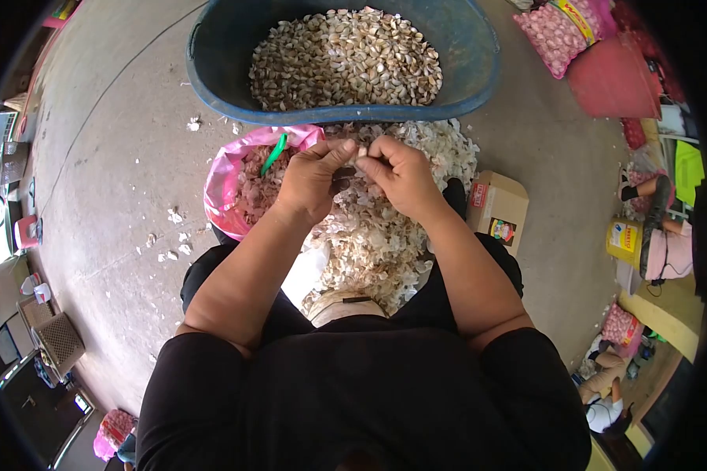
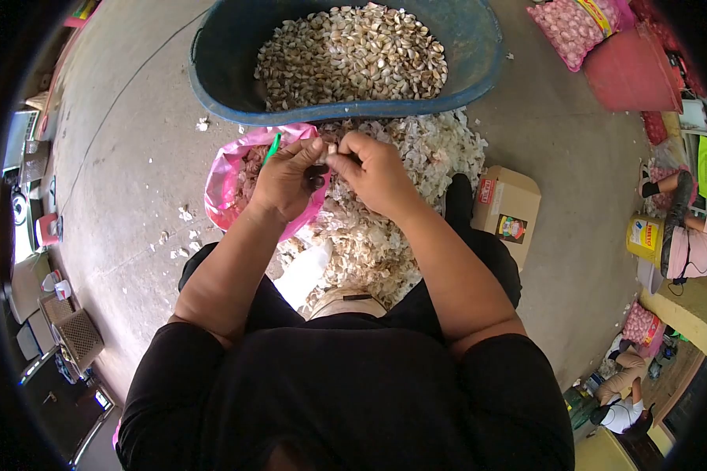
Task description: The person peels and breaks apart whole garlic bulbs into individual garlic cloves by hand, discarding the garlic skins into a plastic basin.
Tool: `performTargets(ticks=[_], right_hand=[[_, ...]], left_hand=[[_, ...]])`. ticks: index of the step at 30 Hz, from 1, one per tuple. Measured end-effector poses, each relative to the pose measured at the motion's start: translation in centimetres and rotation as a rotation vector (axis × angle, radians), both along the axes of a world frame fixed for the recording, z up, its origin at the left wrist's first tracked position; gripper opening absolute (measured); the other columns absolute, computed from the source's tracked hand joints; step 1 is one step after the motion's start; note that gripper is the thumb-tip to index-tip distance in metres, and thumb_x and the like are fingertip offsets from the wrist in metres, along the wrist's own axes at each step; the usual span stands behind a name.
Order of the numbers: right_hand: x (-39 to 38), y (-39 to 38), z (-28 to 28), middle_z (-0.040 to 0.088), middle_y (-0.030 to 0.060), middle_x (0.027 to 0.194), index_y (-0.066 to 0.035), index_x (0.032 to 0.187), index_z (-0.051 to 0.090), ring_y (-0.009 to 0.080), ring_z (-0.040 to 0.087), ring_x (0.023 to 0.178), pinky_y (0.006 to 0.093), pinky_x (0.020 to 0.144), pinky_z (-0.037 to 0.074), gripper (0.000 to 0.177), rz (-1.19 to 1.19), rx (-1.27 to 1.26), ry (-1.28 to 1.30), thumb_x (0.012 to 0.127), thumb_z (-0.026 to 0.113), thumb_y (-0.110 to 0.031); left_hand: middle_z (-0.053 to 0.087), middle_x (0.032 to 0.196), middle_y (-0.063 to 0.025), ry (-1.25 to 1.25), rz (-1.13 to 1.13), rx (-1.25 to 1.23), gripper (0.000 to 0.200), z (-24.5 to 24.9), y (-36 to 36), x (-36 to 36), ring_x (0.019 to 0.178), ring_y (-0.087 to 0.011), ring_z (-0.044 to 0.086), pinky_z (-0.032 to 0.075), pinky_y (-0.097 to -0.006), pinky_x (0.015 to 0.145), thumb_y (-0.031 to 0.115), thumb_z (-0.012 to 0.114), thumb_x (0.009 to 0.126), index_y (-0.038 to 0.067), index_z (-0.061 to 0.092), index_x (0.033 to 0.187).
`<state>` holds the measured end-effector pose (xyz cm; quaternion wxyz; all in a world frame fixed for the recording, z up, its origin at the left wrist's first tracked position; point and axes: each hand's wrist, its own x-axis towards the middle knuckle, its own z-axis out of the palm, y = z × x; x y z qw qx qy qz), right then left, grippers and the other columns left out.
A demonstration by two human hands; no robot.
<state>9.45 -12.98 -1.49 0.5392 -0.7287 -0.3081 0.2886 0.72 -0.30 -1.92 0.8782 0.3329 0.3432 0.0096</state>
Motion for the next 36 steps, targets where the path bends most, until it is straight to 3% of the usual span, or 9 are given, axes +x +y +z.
performTargets(ticks=[4, 10, 13, 19, 22, 25, 28, 33, 36], right_hand=[[0.6, -0.5, -0.3, 0.048, -0.0014, 0.062, -0.004, 0.078, 0.046, 0.0045, 0.049, 0.051, 0.0183, 0.043, 0.039, 0.01, 0.038, 0.032, 0.256, 0.083, 0.054, -0.007], [1.0, -0.7, 0.6, 0.048, -0.0006, 0.065, -0.005, 0.085, 0.044, 0.0065, 0.051, 0.051, 0.0187, 0.044, 0.042, 0.009, 0.157, 0.104, 0.258, 0.083, 0.053, -0.007], [1.1, -0.9, 1.0, 0.048, -0.0004, 0.065, -0.005, 0.085, 0.044, 0.0075, 0.052, 0.052, 0.0194, 0.045, 0.044, 0.011, 0.227, 0.109, 0.371, 0.083, 0.054, -0.007], [1.4, -1.2, 1.2, 0.049, -0.0003, 0.064, -0.006, 0.082, 0.044, 0.0079, 0.053, 0.052, 0.021, 0.045, 0.045, 0.013, 0.178, 0.129, 0.653, 0.081, 0.056, -0.006], [1.4, -1.3, 1.2, 0.049, 0.0002, 0.065, -0.005, 0.081, 0.044, 0.0078, 0.053, 0.053, 0.0212, 0.046, 0.045, 0.011, 0.214, 0.126, 0.534, 0.08, 0.055, -0.003], [1.4, -1.5, 1.4, 0.051, 0.0017, 0.067, -0.005, 0.08, 0.044, 0.0077, 0.053, 0.053, 0.0213, 0.046, 0.045, 0.01, 0.254, 0.09, 0.512, 0.077, 0.051, 0.001], [1.1, -1.6, 1.1, 0.053, 0.0045, 0.068, -0.002, 0.081, 0.046, 0.0089, 0.053, 0.051, 0.0212, 0.045, 0.044, 0.008, 0.225, 0.143, 0.53, 0.077, 0.052, 0.0], [0.6, -1.4, -0.1, 0.055, 0.0054, 0.071, -0.003, 0.088, 0.05, 0.0128, 0.055, 0.055, 0.0261, 0.049, 0.047, 0.009, 0.03, 0.119, 0.864, 0.082, 0.044, -0.007], [0.0, -1.4, -1.5, 0.054, 0.0059, 0.073, -0.005, 0.089, 0.051, 0.0175, 0.053, 0.053, 0.0316, 0.051, 0.048, 0.013, -0.095, 0.148, 1.138, 0.083, 0.04, -0.008]], left_hand=[[0.059, 0.08, -0.0053, -0.056, 0.038, -0.017, 0.019, -0.1, -0.6, 0.2, 0.072, -0.015, 0.055, 0.047, -0.0275, 0.065, 0.015, 0.061, 0.079, 0.0, 0.058, 0.09], [0.059, 0.078, -0.0075, -0.184, -0.143, 0.107, 0.016, 1.4, -0.4, 0.4, 0.07, -0.0169, 0.057, 0.049, -0.0281, 0.064, 0.013, 0.06, 0.079, -0.001, 0.058, 0.087], [0.059, 0.076, -0.0073, -0.123, -0.231, 0.198, 0.014, 0.7, 0.4, 0.2, 0.069, -0.0166, 0.058, 0.049, -0.0278, 0.063, 0.012, 0.06, 0.079, -0.001, 0.057, 0.084], [0.058, 0.075, -0.0056, -0.167, -0.186, 0.029, 0.014, 0.3, 0.1, 0.1, 0.066, -0.0133, 0.056, 0.047, -0.023, 0.059, 0.015, 0.062, 0.078, 0.002, 0.057, 0.081], [0.058, 0.074, -0.0051, -0.157, -0.152, 0.029, 0.015, 0.5, -0.2, 0.1, 0.064, -0.0126, 0.056, 0.046, -0.0217, 0.058, 0.016, 0.062, 0.078, 0.002, 0.057, 0.081], [0.058, 0.074, -0.0047, -0.15, -0.261, 0.098, 0.016, 0.4, 0.2, 0.0, 0.063, -0.0116, 0.055, 0.046, -0.0211, 0.057, 0.016, 0.062, 0.078, 0.001, 0.057, 0.081], [0.058, 0.073, -0.0045, -0.137, -0.267, -0.003, 0.017, 0.1, 1.1, -0.1, 0.062, -0.0101, 0.054, 0.045, -0.0202, 0.057, 0.017, 0.062, 0.078, 0.001, 0.057, 0.081], [0.058, 0.073, -0.004, -0.19, -0.295, 0.399, 0.011, 1.3, 0.1, -0.4, 0.066, -0.0089, 0.053, 0.045, -0.0223, 0.062, 0.011, 0.058, 0.081, 0.0, 0.056, 0.084], [0.058, 0.074, -0.004, -0.139, -0.286, 0.948, 0.011, 1.3, -0.8, -1.1, 0.067, -0.0073, 0.053, 0.045, -0.0228, 0.058, 0.007, 0.056, 0.081, -0.003, 0.056, 0.086]])
